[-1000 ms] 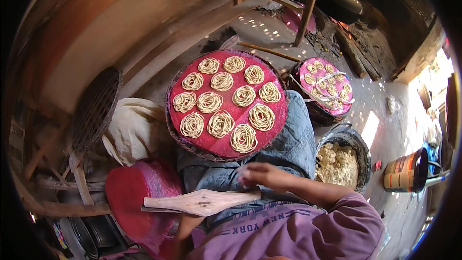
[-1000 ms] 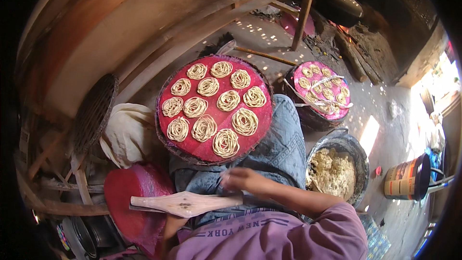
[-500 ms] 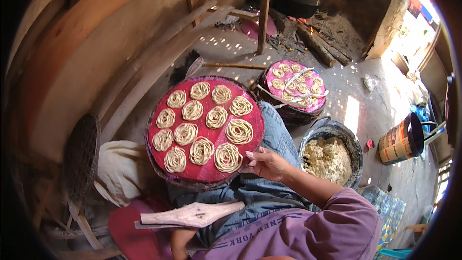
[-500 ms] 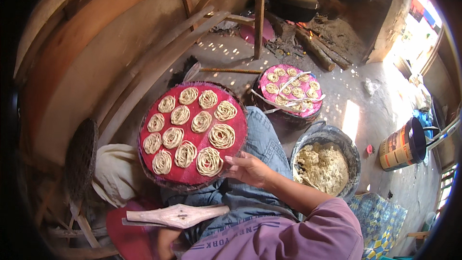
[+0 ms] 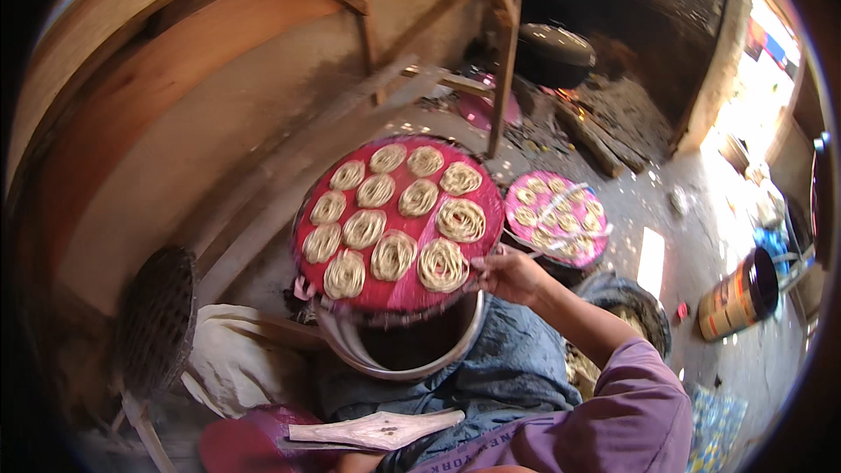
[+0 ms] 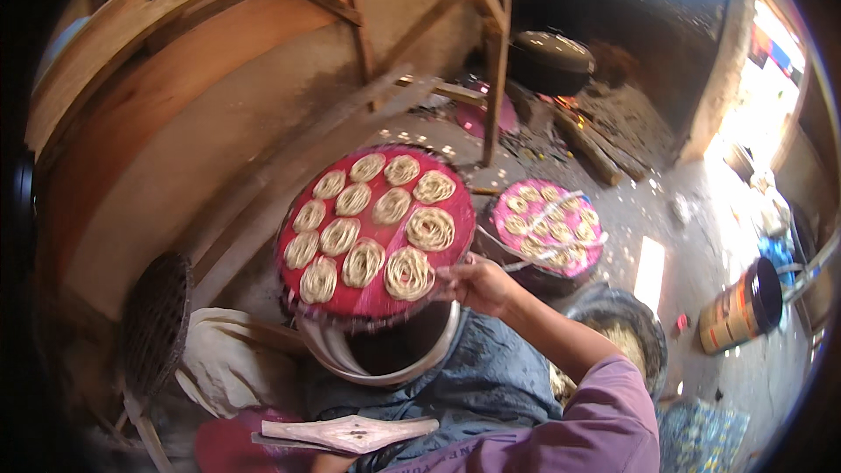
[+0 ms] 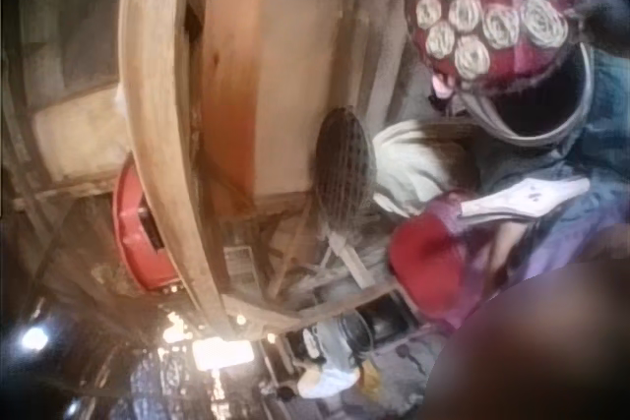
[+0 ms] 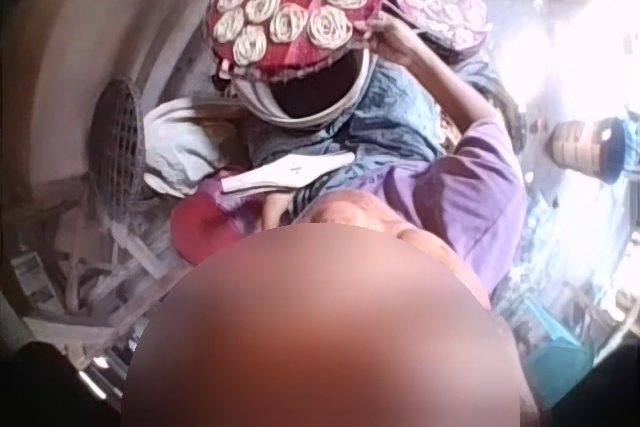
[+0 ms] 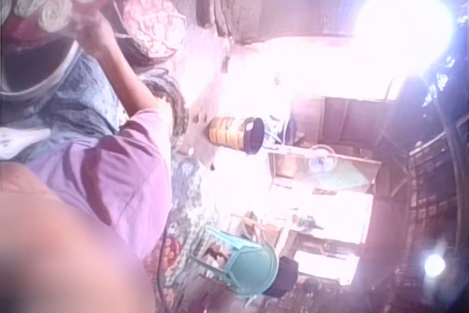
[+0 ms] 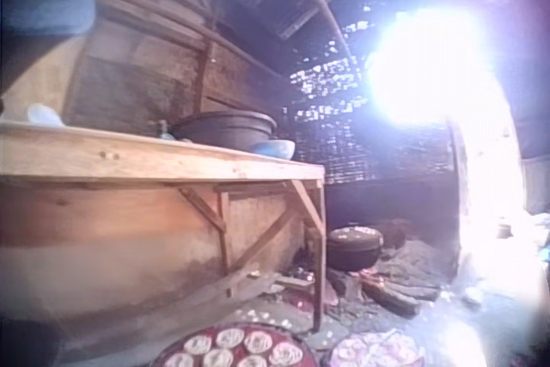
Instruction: The person scoops dough from a bowl and extrudes it through a handheld press onto a woven tray, forming spiral noodles. They repeat this process, filling the tray with multiple noodle spirals.
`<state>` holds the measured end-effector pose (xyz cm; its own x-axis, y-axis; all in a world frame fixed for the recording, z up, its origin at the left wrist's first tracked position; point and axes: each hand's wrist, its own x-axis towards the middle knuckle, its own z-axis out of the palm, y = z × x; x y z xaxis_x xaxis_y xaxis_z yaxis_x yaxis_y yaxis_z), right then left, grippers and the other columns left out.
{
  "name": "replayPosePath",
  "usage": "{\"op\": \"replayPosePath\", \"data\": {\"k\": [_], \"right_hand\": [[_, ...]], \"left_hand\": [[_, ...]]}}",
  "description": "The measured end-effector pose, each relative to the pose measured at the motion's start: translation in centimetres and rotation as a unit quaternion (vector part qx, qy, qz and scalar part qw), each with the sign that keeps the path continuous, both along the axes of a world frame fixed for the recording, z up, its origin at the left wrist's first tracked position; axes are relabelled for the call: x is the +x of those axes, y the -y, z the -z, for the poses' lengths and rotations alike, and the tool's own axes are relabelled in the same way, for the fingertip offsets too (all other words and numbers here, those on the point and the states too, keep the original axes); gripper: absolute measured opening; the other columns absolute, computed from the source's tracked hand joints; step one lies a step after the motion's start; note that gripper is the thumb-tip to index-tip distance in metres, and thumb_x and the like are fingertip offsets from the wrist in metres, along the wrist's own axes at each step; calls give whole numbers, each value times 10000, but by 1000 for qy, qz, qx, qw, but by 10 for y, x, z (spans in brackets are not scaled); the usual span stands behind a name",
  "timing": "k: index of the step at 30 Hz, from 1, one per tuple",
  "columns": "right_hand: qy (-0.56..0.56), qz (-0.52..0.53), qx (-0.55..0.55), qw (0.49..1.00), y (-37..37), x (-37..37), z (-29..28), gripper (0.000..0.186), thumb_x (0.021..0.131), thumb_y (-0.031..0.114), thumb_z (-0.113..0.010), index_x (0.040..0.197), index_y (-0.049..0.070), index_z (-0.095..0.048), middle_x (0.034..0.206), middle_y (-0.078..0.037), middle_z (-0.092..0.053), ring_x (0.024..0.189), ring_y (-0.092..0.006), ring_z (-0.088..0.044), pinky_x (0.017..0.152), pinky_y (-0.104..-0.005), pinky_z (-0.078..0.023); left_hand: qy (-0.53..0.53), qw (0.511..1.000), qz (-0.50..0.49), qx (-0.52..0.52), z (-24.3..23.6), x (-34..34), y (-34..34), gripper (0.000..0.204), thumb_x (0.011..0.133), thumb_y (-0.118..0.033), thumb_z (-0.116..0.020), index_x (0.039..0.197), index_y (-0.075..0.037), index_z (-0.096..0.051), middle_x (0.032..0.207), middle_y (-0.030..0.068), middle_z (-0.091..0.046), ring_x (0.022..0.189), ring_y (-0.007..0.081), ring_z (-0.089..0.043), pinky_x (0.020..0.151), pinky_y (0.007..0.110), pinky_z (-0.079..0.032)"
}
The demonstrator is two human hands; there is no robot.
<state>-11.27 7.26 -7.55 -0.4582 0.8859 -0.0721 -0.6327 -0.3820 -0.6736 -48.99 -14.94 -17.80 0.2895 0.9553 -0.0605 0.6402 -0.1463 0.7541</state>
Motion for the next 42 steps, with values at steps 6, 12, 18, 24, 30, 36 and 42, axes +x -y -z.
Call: {"op": "replayPosePath", "data": {"k": [6, 12, 18, 24, 30, 36, 42], "right_hand": [[-9, 22, 52, 998, -174, -49, 12, 170, 906, 55, -525, 1037, -20, -603, 995, -106, -674, 922, -224, -662, 876, -389, -547], [-13, 86, 57, 995, -329, -129, 58, 268, 871, 0, -557, 1139, 11, -561, 1076, -104, -648, 976, -238, -640, 896, -417, -546], [-64, 101, -31, 992, -406, -190, 90, 241, 922, 44, -558, 1161, 25, -548, 1098, -124, -625, 1008, -263, -623, 882, -436, -550], [174, -25, -106, 979, -395, -183, 91, 409, 989, 301, -506, 1282, 16, -477, 1180, -163, -579, 1080, -296, -592, 949, -474, -506], [452, -83, 254, 851, -242, -140, 2, 618, 948, 515, -530, 1327, 29, -491, 1194, -124, -591, 1005, -205, -598, 903, -349, -478], [301, -387, 559, 669, -3, -104, -63, 707, 918, 510, -575, 1384, 1, -421, 1202, -222, -596, 1125, -288, -586, 985, -383, -436], [348, -230, 208, 885, 57, -45, -29, 578, 769, 181, -813, 1227, -45, -542, 1052, -36, -643, 963, -100, -572, 855, -261, -464]], "left_hand": [[42, 999, 17, -23, -26, 27, -32, 397, 867, -221, -660, 1208, -41, -568, 1200, 110, -601, 1116, 234, -556, 984, 371, -429], [78, 996, 35, -19, -54, 50, -93, 400, 862, -207, -665, 1210, -38, -565, 1198, 110, -599, 1118, 228, -553, 983, 365, -430], [43, 997, -52, -39, -72, 17, -111, 403, 856, -192, -670, 1211, -34, -562, 1197, 110, -597, 1119, 222, -551, 982, 358, -430], [25, 993, -100, -52, -80, 0, -103, 407, 851, -178, -675, 1213, -31, -559, 1195, 110, -595, 1121, 216, -548, 981, 352, -431], [35, 994, -99, -23, -112, 1, -100, 412, 846, -163, -679, 1214, -28, -556, 1193, 111, -593, 1123, 211, -545, 980, 346, -432], [153, 976, -79, -129, -164, 18, -89, 417, 840, -149, -684, 1216, -25, -553, 1191, 111, -591, 1125, 205, -543, 979, 340, -433], [74, 964, -146, 210, -167, -9, -117, 390, 798, -126, -719, 1150, -24, -586, 1103, 120, -623, 1074, 205, -557, 911, 355, -441]]}}
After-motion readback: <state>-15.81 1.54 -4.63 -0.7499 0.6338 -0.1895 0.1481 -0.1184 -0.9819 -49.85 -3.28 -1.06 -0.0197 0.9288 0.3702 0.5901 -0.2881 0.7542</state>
